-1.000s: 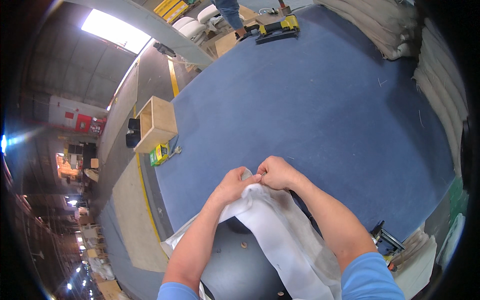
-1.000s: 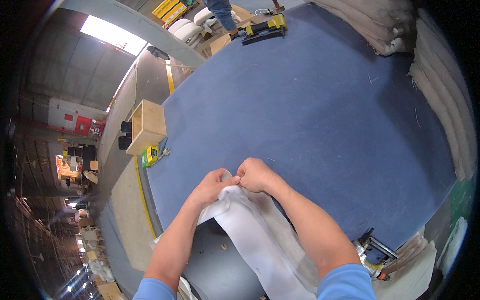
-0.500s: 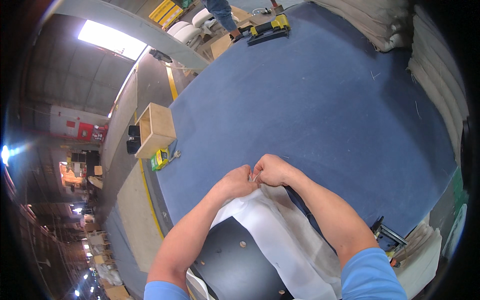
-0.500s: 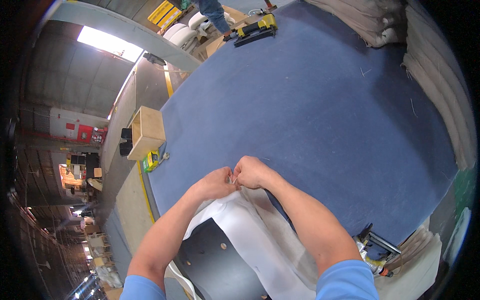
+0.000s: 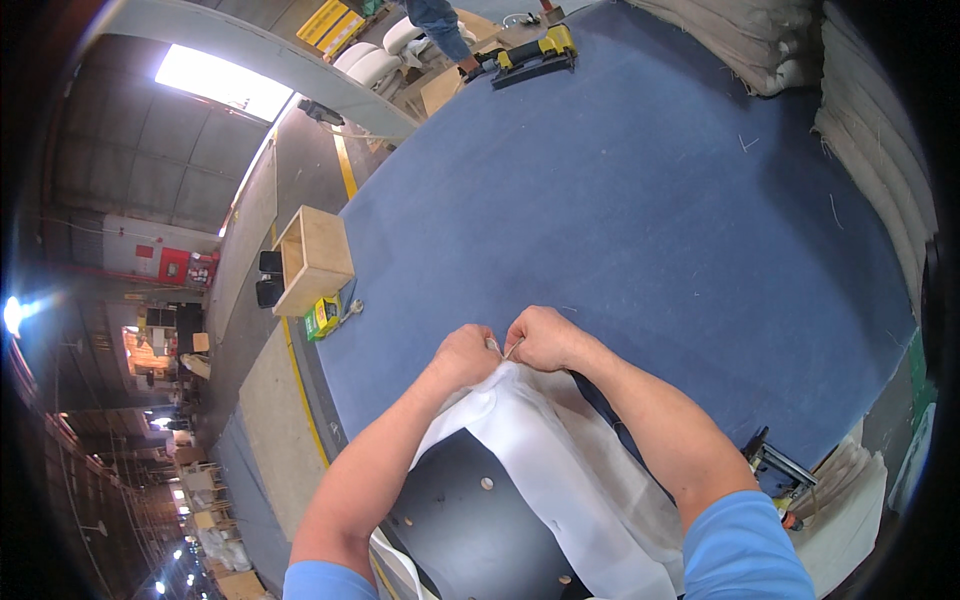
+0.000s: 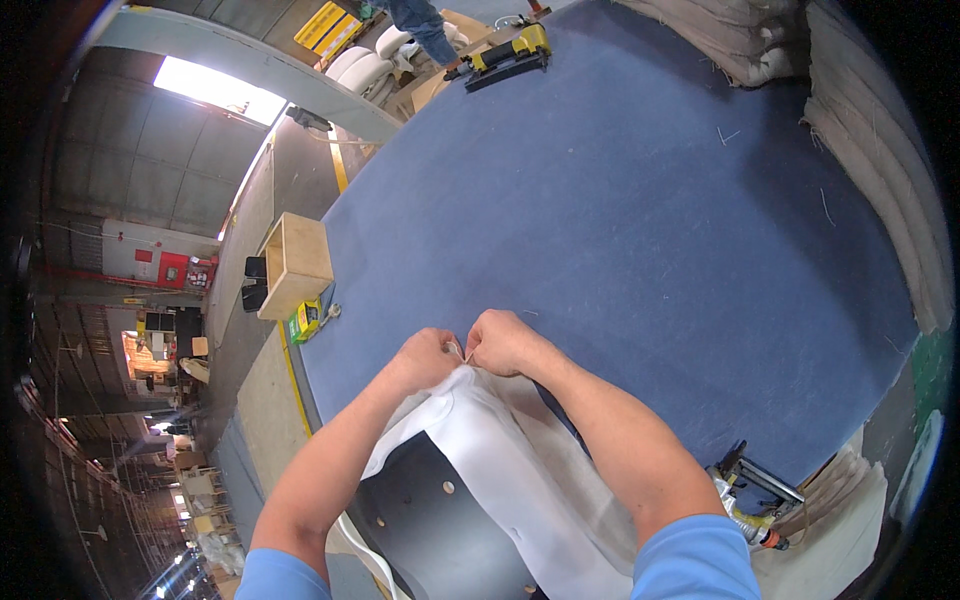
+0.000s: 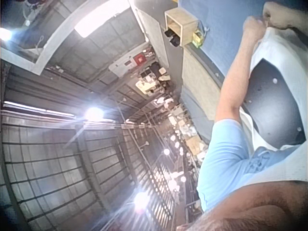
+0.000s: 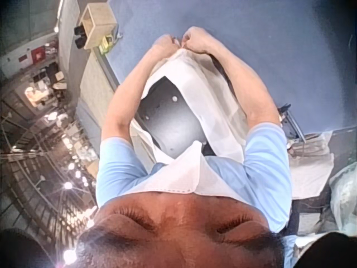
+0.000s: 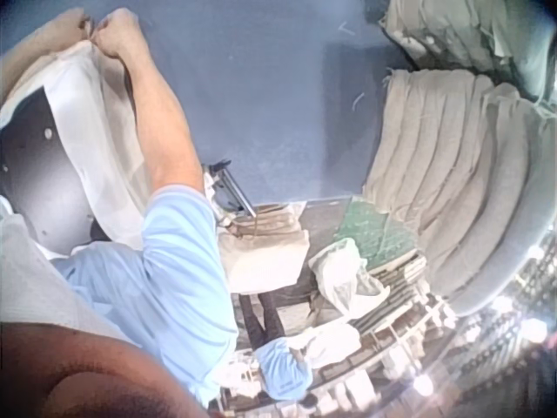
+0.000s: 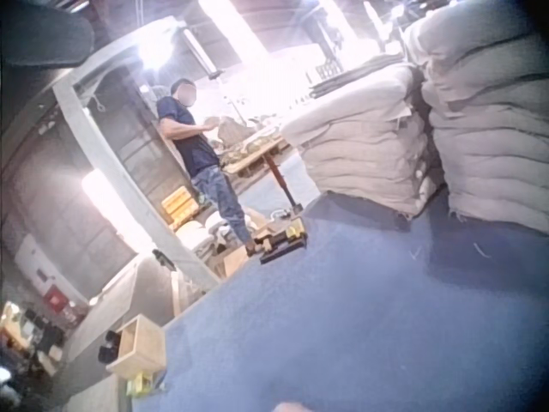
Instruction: The person stretches a white fabric cover over a black cushion base and secures it using a staple gun. They repeatedly fold edges, pull the fabric taut, and staple along the perimeter, flipping the cushion to work on different sides.
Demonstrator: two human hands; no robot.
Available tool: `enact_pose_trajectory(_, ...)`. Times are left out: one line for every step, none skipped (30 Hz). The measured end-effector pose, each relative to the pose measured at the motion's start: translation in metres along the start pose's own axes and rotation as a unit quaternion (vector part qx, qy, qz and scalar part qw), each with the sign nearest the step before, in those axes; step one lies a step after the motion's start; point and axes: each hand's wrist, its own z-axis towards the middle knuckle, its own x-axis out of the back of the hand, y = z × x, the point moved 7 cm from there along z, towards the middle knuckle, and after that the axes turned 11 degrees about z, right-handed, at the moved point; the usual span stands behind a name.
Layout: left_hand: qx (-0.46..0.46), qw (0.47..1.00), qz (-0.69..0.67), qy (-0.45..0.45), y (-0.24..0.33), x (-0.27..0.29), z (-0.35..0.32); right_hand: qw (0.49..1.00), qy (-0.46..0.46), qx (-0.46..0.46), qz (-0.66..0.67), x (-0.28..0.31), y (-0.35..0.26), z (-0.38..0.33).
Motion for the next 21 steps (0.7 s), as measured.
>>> enact_pose_trajectory(-0.001,0.999,-0.028,-0.016,-0.004,0.001,-0.001,1.0,0.0,0.003,-0.005,0.0,-0.001,-0.001)
enact_pose_trajectory(-0.001,0.998,-0.057,-0.032,-0.008,0.001,-0.003,1.0,-0.001,0.007,-0.01,0.0,-0.003,-0.002)
enact_pose_trajectory(-0.002,0.995,-0.085,-0.047,-0.008,0.0,-0.004,1.0,0.001,0.004,-0.008,0.0,-0.002,-0.001)
enact_pose_trajectory(-0.005,0.994,-0.092,-0.06,-0.007,-0.001,-0.005,1.0,0.003,0.001,-0.005,-0.001,-0.002,-0.001)
enact_pose_trajectory(-0.008,0.992,-0.1,-0.073,-0.006,-0.003,-0.005,1.0,0.004,-0.002,-0.003,-0.001,-0.001,0.0)
enact_pose_trajectory(-0.015,0.99,-0.106,-0.087,0.002,-0.002,-0.007,1.0,0.0,-0.007,-0.001,0.0,0.001,0.001)
enact_pose_trajectory(-0.014,0.993,-0.089,-0.082,0.009,0.001,-0.009,1.0,-0.004,-0.013,0.001,0.003,0.004,0.003)
enact_pose_trajectory(-0.013,0.994,-0.071,-0.077,0.017,0.001,-0.01,1.0,-0.007,-0.02,0.003,0.005,0.007,0.004)
enact_pose_trajectory(-0.007,0.996,-0.054,-0.07,0.021,0.003,-0.014,1.0,-0.011,-0.023,0.01,0.004,0.007,0.005)
enact_pose_trajectory(-0.016,0.996,-0.058,-0.07,0.022,-0.001,-0.012,0.999,-0.015,-0.026,0.017,0.004,0.007,0.005)
enact_pose_trajectory(-0.026,0.995,-0.062,-0.07,0.022,-0.004,-0.008,0.999,-0.017,-0.03,0.025,0.004,0.008,0.006)
enact_pose_trajectory(-0.035,0.995,-0.067,-0.071,0.019,-0.009,-0.005,0.999,-0.02,-0.033,0.028,0.002,0.007,0.006)
enact_pose_trajectory(-0.034,0.996,-0.065,-0.059,0.015,-0.012,-0.002,0.999,-0.022,-0.035,0.031,0.001,0.005,0.006)
enact_pose_trajectory(-0.032,0.996,-0.063,-0.046,0.01,-0.015,0.0,0.998,-0.024,-0.037,0.034,-0.001,0.003,0.006)
enact_pose_trajectory(-0.031,0.997,-0.059,-0.035,0.009,-0.017,0.002,0.999,-0.022,-0.039,0.03,-0.001,0.003,0.006)
enact_pose_trajectory(-0.024,0.998,-0.057,-0.02,0.006,-0.019,0.003,0.999,-0.021,-0.04,0.026,-0.002,0.002,0.005)
enact_pose_trajectory(-0.015,0.998,-0.055,-0.005,0.004,-0.021,0.004,0.999,-0.02,-0.04,0.022,-0.003,0.0,0.005)
enact_pose_trajectory(-0.013,0.999,-0.051,0.009,0.009,-0.018,0.003,0.999,-0.016,-0.038,0.023,-0.001,0.002,0.005)
enact_pose_trajectory(-0.006,0.999,-0.038,0.008,0.012,-0.017,0.002,0.999,-0.013,-0.035,0.024,0.0,0.003,0.006)
enact_pose_trajectory(0.002,1.0,-0.025,0.008,0.016,-0.016,0.0,0.999,-0.01,-0.033,0.025,0.001,0.005,0.006)
enact_pose_trajectory(0.011,1.0,-0.013,0.007,0.017,-0.014,-0.002,0.999,-0.007,-0.034,0.022,0.001,0.005,0.006)
